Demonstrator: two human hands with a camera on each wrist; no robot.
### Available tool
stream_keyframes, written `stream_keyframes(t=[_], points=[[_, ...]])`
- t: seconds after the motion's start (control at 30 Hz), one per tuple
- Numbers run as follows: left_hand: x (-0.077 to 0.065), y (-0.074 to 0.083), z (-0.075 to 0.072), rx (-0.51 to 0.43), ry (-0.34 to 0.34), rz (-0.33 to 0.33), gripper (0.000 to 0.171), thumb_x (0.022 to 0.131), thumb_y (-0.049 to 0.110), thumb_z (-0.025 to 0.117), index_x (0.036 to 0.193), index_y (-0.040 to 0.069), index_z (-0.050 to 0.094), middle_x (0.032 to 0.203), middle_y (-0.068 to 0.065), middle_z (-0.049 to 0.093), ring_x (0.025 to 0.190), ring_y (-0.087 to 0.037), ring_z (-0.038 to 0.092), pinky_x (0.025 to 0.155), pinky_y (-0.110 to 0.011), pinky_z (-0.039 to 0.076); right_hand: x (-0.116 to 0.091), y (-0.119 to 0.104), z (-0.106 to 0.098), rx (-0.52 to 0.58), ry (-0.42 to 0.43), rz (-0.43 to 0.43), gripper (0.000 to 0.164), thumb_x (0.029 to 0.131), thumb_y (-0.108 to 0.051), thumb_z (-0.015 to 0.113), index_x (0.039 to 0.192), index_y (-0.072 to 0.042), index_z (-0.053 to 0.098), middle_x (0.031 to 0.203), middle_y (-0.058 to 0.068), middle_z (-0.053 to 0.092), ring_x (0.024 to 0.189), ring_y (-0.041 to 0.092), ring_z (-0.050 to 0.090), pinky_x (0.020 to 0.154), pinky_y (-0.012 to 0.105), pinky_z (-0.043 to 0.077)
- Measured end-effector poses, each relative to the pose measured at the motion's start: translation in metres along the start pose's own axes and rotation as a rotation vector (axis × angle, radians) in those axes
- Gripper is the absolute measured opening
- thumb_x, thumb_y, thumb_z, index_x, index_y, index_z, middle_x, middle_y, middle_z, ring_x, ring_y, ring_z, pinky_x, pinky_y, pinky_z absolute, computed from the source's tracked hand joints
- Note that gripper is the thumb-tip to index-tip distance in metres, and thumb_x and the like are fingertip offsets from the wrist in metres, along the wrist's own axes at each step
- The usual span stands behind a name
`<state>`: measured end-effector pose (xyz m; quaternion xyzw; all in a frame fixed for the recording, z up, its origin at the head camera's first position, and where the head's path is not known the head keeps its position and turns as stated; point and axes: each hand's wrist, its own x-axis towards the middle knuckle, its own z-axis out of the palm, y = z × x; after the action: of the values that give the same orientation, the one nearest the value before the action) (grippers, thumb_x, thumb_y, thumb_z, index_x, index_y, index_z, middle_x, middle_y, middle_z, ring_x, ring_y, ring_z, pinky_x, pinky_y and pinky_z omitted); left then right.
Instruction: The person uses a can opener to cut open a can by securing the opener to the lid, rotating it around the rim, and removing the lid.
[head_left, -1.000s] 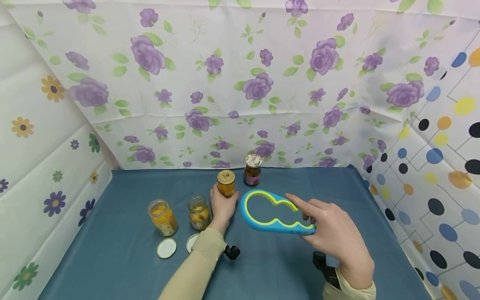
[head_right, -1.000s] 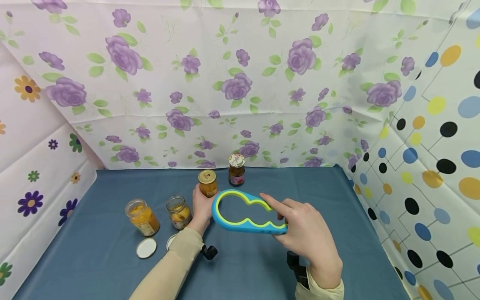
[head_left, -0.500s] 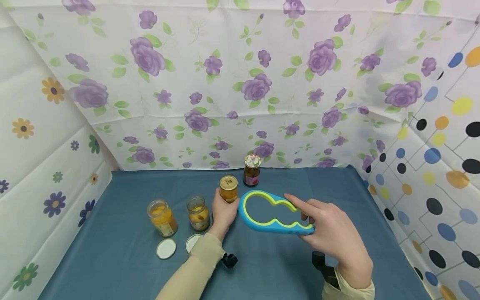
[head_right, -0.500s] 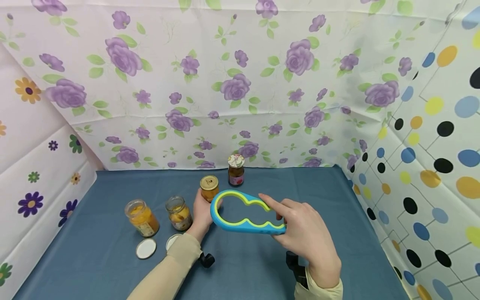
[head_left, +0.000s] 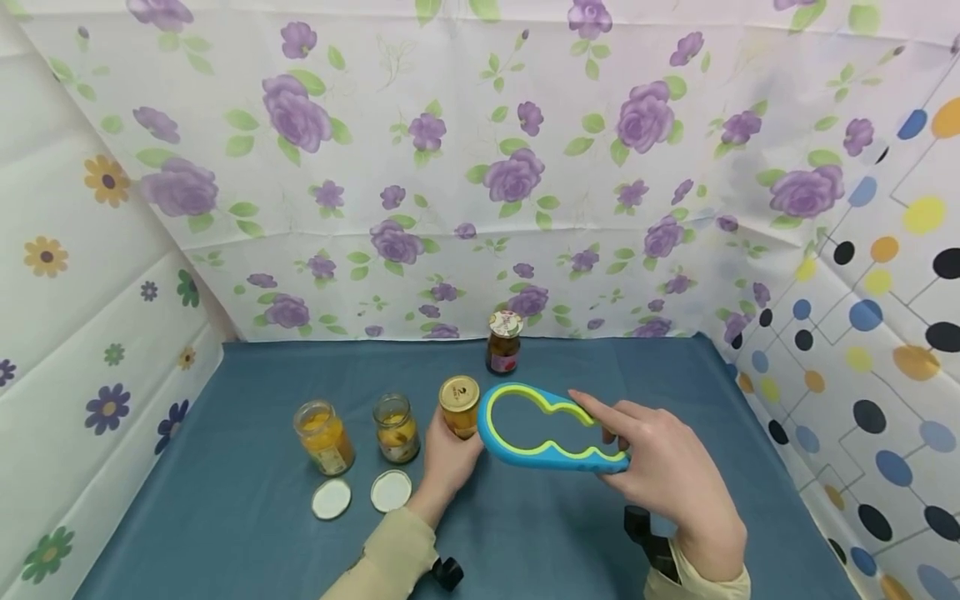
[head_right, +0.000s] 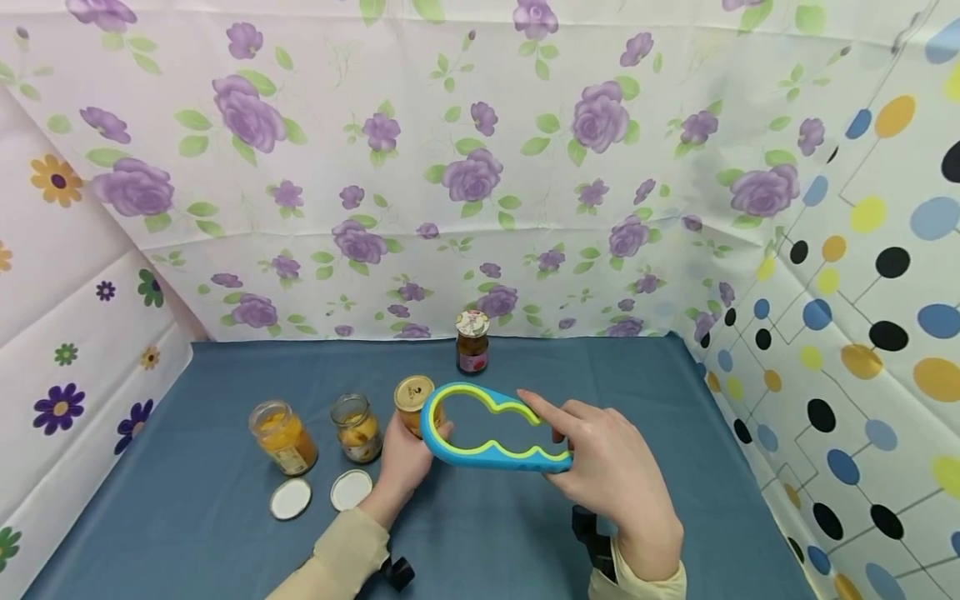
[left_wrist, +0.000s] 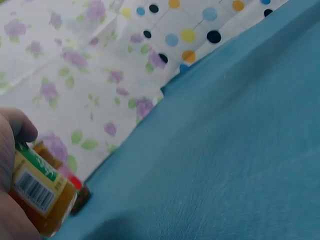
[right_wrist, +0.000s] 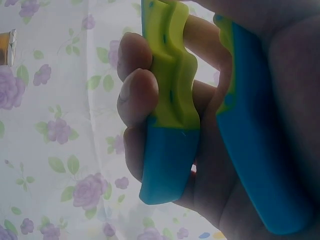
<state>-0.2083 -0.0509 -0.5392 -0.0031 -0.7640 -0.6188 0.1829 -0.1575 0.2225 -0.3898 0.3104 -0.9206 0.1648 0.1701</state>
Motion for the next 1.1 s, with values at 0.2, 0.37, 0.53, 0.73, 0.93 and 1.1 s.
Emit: stream_keyframes(t=[0.2, 0.37, 0.53, 0.73, 0.93, 1.1], points=[[-0.017, 0.013, -0.015, -0.04, -0.112, 0.084, 0.044, 0.079, 0.016, 0.08, 0.117, 0.014, 0.058, 0.098, -0.002, 0.067, 0.085, -0.015, 0.063, 0.075, -0.042, 0.056, 0.001, 0.0, 0.001, 0.003, 0.006, -0.014, 0.089, 0.067, -0.012, 0.08, 0.145, -0.041, 0.047, 0.079, -0.019, 0.05, 0.054, 0.003, 0.038, 0.049, 0.024, 0.036], [-0.03, 0.027, -0.023, -0.099, -0.171, 0.185, 0.048, 0.073, 0.0, 0.078, 0.117, 0.006, 0.06, 0.099, -0.007, 0.069, 0.084, -0.018, 0.065, 0.073, -0.042, 0.058, 0.003, -0.001, 0.003, -0.006, 0.001, -0.027, 0.091, 0.066, -0.012, 0.08, 0.145, -0.042, 0.046, 0.08, -0.02, 0.049, 0.054, 0.004, 0.037, 0.05, 0.025, 0.036], [-0.04, 0.053, -0.029, -0.127, -0.213, 0.23, 0.046, 0.07, -0.004, 0.075, 0.113, 0.006, 0.061, 0.094, -0.005, 0.069, 0.08, -0.018, 0.064, 0.07, -0.039, 0.057, 0.007, -0.004, 0.005, 0.009, -0.01, -0.034, 0.092, 0.066, -0.012, 0.08, 0.146, -0.042, 0.045, 0.079, -0.02, 0.048, 0.053, 0.004, 0.037, 0.05, 0.025, 0.036], [-0.046, 0.05, -0.026, -0.133, -0.252, 0.218, 0.042, 0.067, -0.004, 0.073, 0.105, 0.011, 0.061, 0.086, -0.002, 0.066, 0.074, -0.016, 0.06, 0.065, -0.037, 0.055, 0.009, -0.007, 0.008, 0.024, -0.025, -0.048, 0.094, 0.065, -0.011, 0.08, 0.146, -0.043, 0.044, 0.079, -0.02, 0.047, 0.054, 0.004, 0.037, 0.049, 0.024, 0.036], [-0.046, 0.051, -0.025, -0.152, -0.288, 0.2, 0.047, 0.068, -0.004, 0.076, 0.11, 0.011, 0.061, 0.094, -0.009, 0.067, 0.082, -0.017, 0.062, 0.073, -0.039, 0.056, 0.009, -0.008, 0.01, 0.019, -0.039, -0.041, 0.095, 0.064, -0.012, 0.081, 0.146, -0.043, 0.044, 0.08, -0.02, 0.047, 0.053, 0.004, 0.036, 0.049, 0.024, 0.035], [-0.046, 0.054, -0.026, -0.153, -0.302, 0.255, 0.046, 0.069, -0.005, 0.078, 0.109, 0.011, 0.062, 0.091, -0.012, 0.069, 0.078, -0.015, 0.062, 0.07, -0.038, 0.055, 0.013, -0.013, 0.013, 0.034, -0.049, -0.063, 0.097, 0.063, -0.01, 0.082, 0.146, -0.043, 0.044, 0.08, -0.021, 0.048, 0.053, 0.003, 0.036, 0.049, 0.024, 0.035]])
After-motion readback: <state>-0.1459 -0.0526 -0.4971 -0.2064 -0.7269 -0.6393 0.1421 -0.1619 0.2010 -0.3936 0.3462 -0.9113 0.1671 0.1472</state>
